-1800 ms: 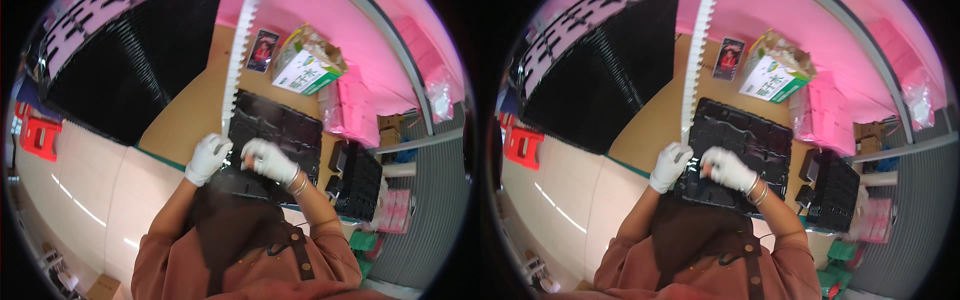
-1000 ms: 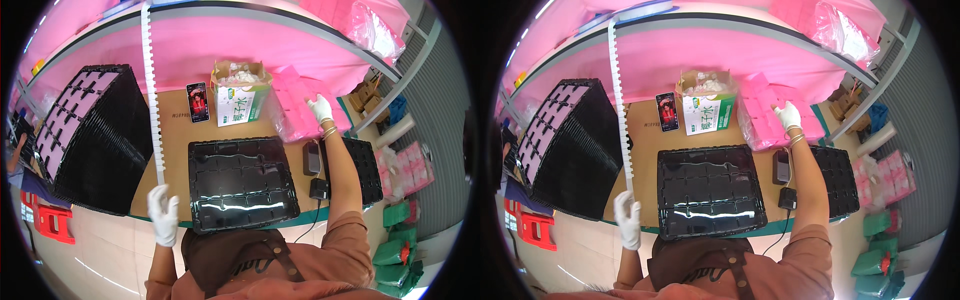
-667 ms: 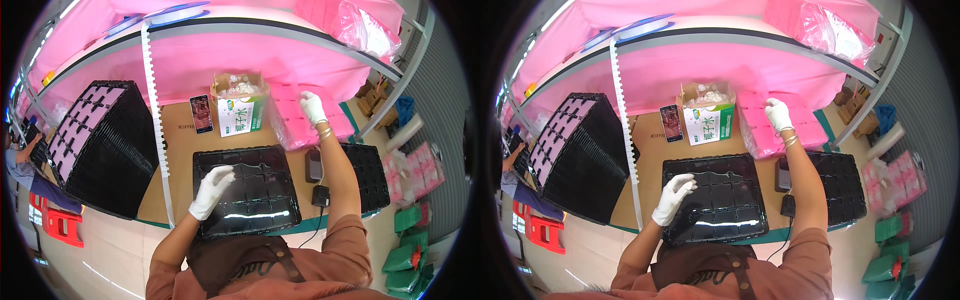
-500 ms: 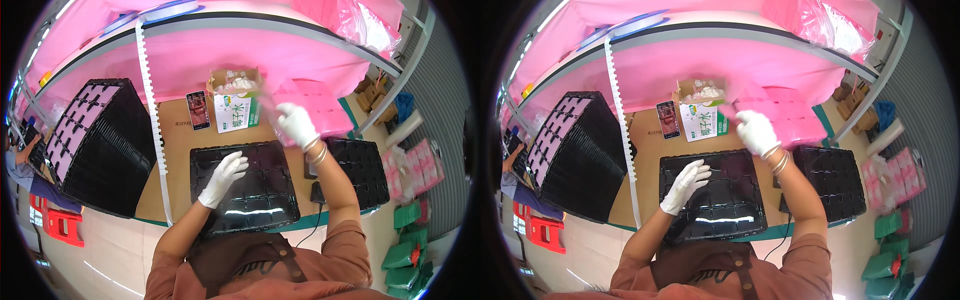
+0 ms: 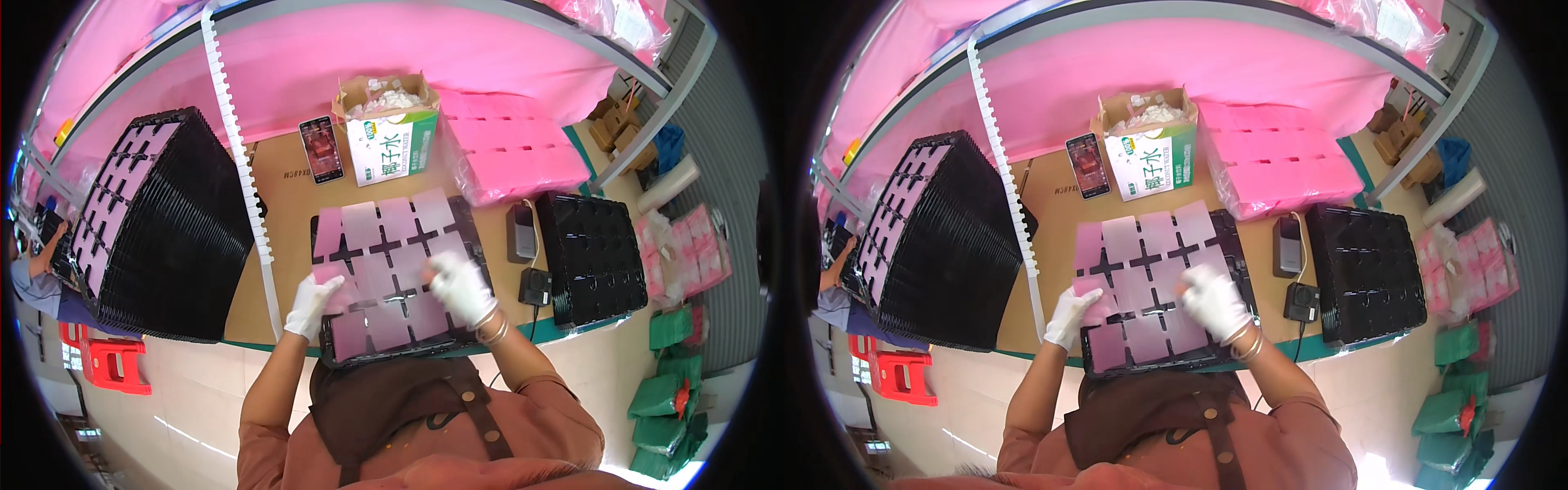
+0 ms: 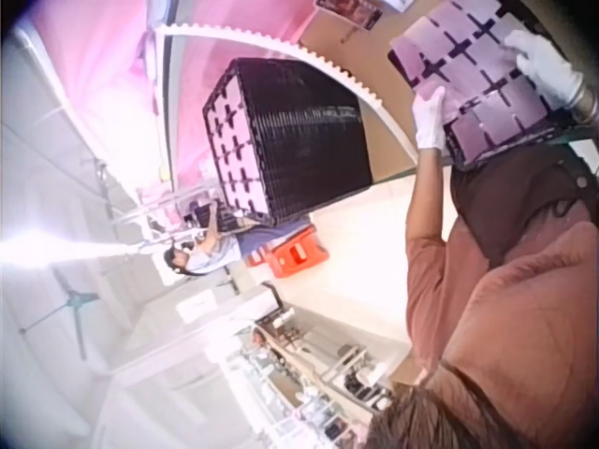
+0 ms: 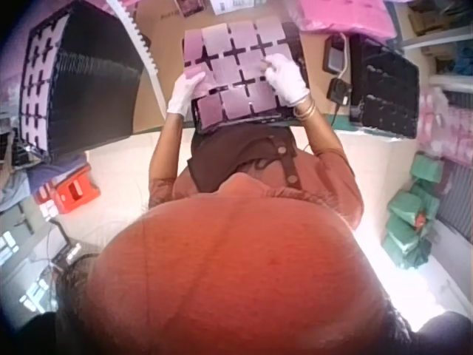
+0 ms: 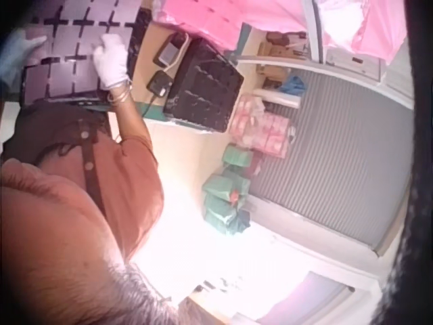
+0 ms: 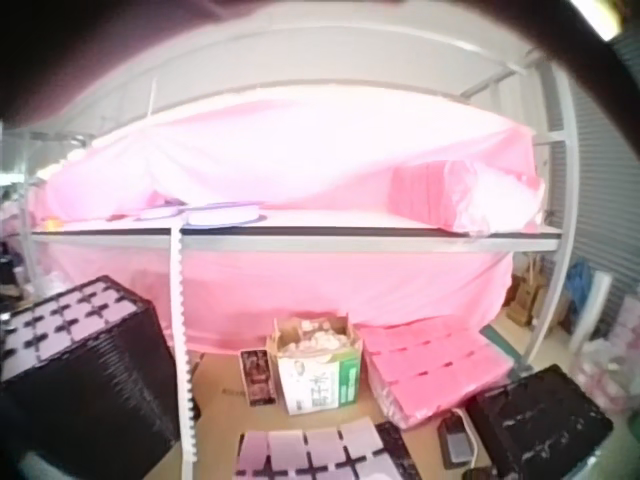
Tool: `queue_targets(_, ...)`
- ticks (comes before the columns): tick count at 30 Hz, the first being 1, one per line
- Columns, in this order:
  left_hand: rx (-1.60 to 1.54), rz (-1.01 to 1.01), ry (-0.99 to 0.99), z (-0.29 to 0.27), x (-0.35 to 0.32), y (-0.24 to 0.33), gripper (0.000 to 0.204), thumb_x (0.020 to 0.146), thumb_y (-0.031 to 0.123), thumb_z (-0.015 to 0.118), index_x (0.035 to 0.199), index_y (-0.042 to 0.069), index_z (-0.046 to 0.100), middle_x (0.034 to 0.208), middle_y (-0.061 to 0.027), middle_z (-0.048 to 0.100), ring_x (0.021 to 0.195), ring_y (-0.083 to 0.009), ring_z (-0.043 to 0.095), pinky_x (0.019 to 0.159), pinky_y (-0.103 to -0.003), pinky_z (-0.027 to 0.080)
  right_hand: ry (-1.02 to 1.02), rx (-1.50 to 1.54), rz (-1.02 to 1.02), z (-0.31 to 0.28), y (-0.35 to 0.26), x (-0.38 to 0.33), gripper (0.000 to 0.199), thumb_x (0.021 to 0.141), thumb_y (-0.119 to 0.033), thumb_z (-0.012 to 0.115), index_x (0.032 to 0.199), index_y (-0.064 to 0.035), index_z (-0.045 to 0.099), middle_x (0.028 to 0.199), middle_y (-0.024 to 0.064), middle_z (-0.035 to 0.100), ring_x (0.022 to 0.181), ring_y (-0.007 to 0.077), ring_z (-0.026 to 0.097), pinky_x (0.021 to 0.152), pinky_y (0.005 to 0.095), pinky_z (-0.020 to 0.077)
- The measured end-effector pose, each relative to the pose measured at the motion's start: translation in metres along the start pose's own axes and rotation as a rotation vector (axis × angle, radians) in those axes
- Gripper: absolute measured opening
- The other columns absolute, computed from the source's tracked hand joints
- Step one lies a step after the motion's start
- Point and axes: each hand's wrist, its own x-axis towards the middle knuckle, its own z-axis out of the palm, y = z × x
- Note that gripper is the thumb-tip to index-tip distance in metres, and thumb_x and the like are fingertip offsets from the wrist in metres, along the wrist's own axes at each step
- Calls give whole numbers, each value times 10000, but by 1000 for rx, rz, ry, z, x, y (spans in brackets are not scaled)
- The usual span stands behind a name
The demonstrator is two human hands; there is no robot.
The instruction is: The person repeatedly assembles black plastic trays by applying a white adhesive strip along the edges and pressing pink foam inserts into the compartments. The person handles the trays one at a time, stacking completed units to the left.
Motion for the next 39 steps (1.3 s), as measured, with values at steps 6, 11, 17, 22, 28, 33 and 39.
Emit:
queue_targets(6, 92, 25, 57, -1, -3, 3, 469, 872, 264, 695, 1242, 32, 525, 1129, -82, 622, 917, -162, 630, 639, -295, 551, 190, -298, 298, -20, 70, -4, 246, 806, -253, 712, 885, -22, 682, 947, 173, 637, 888, 343, 636, 788, 415, 509)
queue_targets(11, 189, 116, 29, 3, 2, -12, 451, 857, 206, 692, 1243, 42, 528, 1099, -72, 639, 862, -136, 629, 603, -272, 534, 100, -247, 387, -16, 72, 4, 254, 791, -288, 715, 873, -48, 692, 938, 184, 645, 893, 355, 639, 798, 423, 503)
queue_targets(17, 200, 206, 61, 9, 13, -18, 446, 834, 175, 688, 1232, 36, 544, 943, -70, 676, 679, -121, 638, 552, -270, 522, 81, -223, 560, -27, 77, -7, 218, 801, -275, 652, 845, -65, 692, 887, 213, 674, 863, 387, 653, 798, 421, 510)
queue_targets(22, 307, 195, 103, 20, 14, -9, 432, 838, 133, 682, 1229, 3, 548, 889, -55, 670, 662, -92, 613, 519, -234, 492, 44, -342, 610, -32, 57, -12, 241, 806, -280, 624, 850, -51, 687, 856, 220, 675, 844, 401, 653, 795, 438, 517)
queue_targets(28, 483, 300, 196, 5, 24, -36, 529, 819, 241, 685, 1274, 13, 541, 927, -167, 703, 738, -234, 700, 682, -344, 552, 72, -397, 568, -29, 53, -9, 234, 814, -278, 618, 851, -58, 689, 855, 227, 671, 844, 399, 653, 795, 447, 513)
queue_targets(33, 545, 246, 158, 12, 13, -18, 535, 817, 275, 685, 1262, 12, 550, 897, -182, 702, 791, -303, 700, 738, -375, 546, 52, -418, 553, -27, 56, -14, 230, 802, -270, 632, 849, -51, 688, 834, 219, 672, 828, 396, 654, 782, 443, 515)
queue_targets(39, 801, 363, 290, 9, 24, -33, 529, 829, 288, 683, 1287, 65, 539, 932, -194, 695, 846, -343, 684, 780, -414, 534, 31, -444, 537, -27, 52, -13, 220, 804, -265, 651, 850, -52, 689, 821, 216, 671, 818, 390, 655, 761, 442, 517)
